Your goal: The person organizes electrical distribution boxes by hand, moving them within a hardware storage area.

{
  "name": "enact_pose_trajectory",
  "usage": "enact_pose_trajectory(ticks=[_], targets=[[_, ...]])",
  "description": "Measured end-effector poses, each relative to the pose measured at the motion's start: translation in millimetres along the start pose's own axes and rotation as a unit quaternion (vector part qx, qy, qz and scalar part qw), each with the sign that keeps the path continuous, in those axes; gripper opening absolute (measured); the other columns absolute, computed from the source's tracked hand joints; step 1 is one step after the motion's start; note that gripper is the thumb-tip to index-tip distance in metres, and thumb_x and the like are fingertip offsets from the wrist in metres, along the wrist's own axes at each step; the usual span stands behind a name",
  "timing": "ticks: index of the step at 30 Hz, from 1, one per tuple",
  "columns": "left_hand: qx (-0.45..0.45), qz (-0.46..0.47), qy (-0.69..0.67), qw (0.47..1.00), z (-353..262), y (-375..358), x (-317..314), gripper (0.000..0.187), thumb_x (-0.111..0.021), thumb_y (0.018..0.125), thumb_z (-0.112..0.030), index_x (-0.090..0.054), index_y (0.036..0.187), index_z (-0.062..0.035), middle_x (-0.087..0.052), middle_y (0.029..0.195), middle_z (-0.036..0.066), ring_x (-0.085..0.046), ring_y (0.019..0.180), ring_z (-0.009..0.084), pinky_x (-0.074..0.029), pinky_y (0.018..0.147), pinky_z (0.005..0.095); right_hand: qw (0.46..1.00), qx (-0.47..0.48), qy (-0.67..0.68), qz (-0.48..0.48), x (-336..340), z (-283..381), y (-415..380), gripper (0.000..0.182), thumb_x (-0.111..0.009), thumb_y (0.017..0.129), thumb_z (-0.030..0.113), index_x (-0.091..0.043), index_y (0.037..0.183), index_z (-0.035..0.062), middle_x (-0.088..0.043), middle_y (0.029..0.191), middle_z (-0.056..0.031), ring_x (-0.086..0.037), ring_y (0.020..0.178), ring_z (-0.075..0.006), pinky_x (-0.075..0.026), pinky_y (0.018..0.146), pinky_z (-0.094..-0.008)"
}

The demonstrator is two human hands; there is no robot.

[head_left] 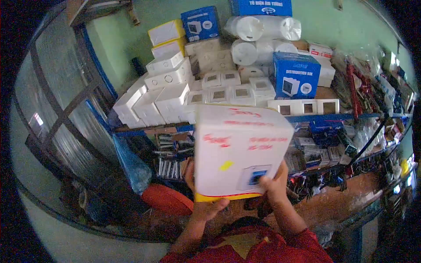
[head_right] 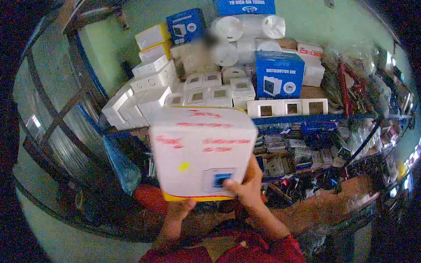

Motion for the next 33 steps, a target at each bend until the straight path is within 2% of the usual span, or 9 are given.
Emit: enact_pose_trajectory(ticks=[2,4,6,8,11,16,26,29,33], targets=[[-0.020,-0.068,-0.053,0.996,12.9,-2.6,6.3,0.099,-0.075,0.074,-0.042,-0.013,0.143,-0.0069,-0.032,0.140,0.014,-0.035,0.130,0.0263,-0.031,0.106,0.0444,0.997,0.011,0.021,0.068,-14.2,5.8,5.6,0.091,-0.084,0.063,0.028,-0.035,0.135,0.0003,-0.057,0.117,-0.0109,-0.055,0.111,-0.0214,-0.044,0.092,-0.0346],[-0.114,-0.089,-0.159,0.977,11.9,10.8,24.2,0.088,-0.069,0.077,-0.046,-0.023,0.142,-0.0079,-0.037,0.139,0.013,-0.037,0.129,0.0273,-0.032,0.107,0.0450,0.985,-0.016,0.063,0.161,-20.5,7.0,12.6,0.095,-0.085,0.064,0.028,-0.031,0.139,0.0051,-0.053,0.126,-0.0138,-0.050,0.081,-0.0079,-0.041,0.067,-0.0225],[-0.097,-0.162,-0.235,0.953,-10.6,41.8,41.4,0.077,-0.062,0.081,-0.048,-0.031,0.140,-0.0097,-0.041,0.138,0.012,-0.040,0.128,0.0283,-0.033,0.107,0.0460,0.970,-0.036,0.042,0.236,-22.5,10.5,14.6,0.094,-0.084,0.067,0.025,-0.028,0.142,0.0094,-0.046,0.137,-0.0184,-0.028,0.054,0.0021,-0.026,0.047,-0.0158],[-0.024,-0.237,-0.240,0.941,-60.1,97.0,49.2,0.062,-0.054,0.087,-0.047,-0.040,0.136,-0.0127,-0.047,0.133,0.009,-0.044,0.124,0.0277,-0.037,0.103,0.0464,0.957,-0.092,0.046,0.270,-20.1,8.0,15.4,0.089,-0.081,0.071,0.023,-0.029,0.142,0.0096,-0.044,0.139,-0.0192,-0.036,0.056,0.0009,-0.030,0.048,-0.0164],[-0.089,-0.134,-0.237,0.958,-116.1,187.5,69.5,0.041,-0.054,0.090,-0.046,-0.052,0.119,-0.0168,-0.057,0.115,0.002,-0.053,0.109,0.0188,-0.047,0.089,0.0386,0.974,-0.096,0.075,0.191,-2.1,-18.4,10.9,0.075,-0.075,0.076,0.021,-0.033,0.137,0.0087,-0.049,0.134,-0.0200,-0.042,0.057,-0.0009,-0.032,0.049,-0.0172],[-0.159,-0.132,-0.108,0.972,-170.4,352.7,103.6,0.061,-0.060,0.084,-0.051,-0.044,0.124,-0.0075,-0.051,0.115,0.014,-0.053,0.102,0.0270,-0.053,0.083,0.0415,0.999,-0.042,0.006,-0.022,34.7,-36.2,-1.9,0.053,-0.066,0.083,0.020,-0.040,0.127,0.0063,-0.061,0.118,-0.0197,-0.045,0.058,-0.0023,-0.034,0.050,-0.0181],[0.045,-0.125,-0.075,0.988,-114.5,565.4,142.8,0.072,-0.061,0.069,-0.067,-0.050,0.118,-0.0152,-0.051,0.113,0.012,-0.051,0.097,0.0266,-0.053,0.062,0.0363,0.957,-0.047,-0.013,-0.285,28.4,-99.7,1.8,0.030,-0.067,0.083,0.020,-0.056,0.105,0.0025,-0.064,0.091,-0.0081,-0.054,0.069,-0.0115,-0.042,0.062,-0.0231],[0.044,-0.102,-0.065,0.992,-112.9,611.5,146.0,0.074,-0.058,0.066,-0.072,-0.053,0.113,-0.0147,-0.054,0.103,0.011,-0.052,0.089,0.0252,-0.052,0.058,0.0346,0.940,-0.007,-0.129,-0.317,50.2,-125.8,-11.1,0.028,-0.053,0.094,0.031,-0.053,0.110,0.0077,-0.067,0.101,-0.0158,-0.058,0.065,-0.0137,-0.049,0.067,-0.0269],[0.068,-0.047,-0.044,0.996,-114.3,663.3,150.0,0.075,-0.053,0.067,-0.073,-0.052,0.113,-0.0144,-0.054,0.102,0.011,-0.054,0.088,0.0249,-0.050,0.051,0.0323,0.909,0.026,-0.089,-0.406,34.9,-114.4,-24.8,0.024,-0.052,0.095,0.023,-0.056,0.107,0.0031,-0.060,0.110,-0.0139,-0.061,0.094,-0.0235,-0.050,0.084,-0.0353]])
Point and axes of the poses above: each hand's wrist, its own y-axis towards the middle knuckle, its own x-axis out of the back of the hand, z = x × y, the point moved 3 cm from there along y, towards the middle knuckle
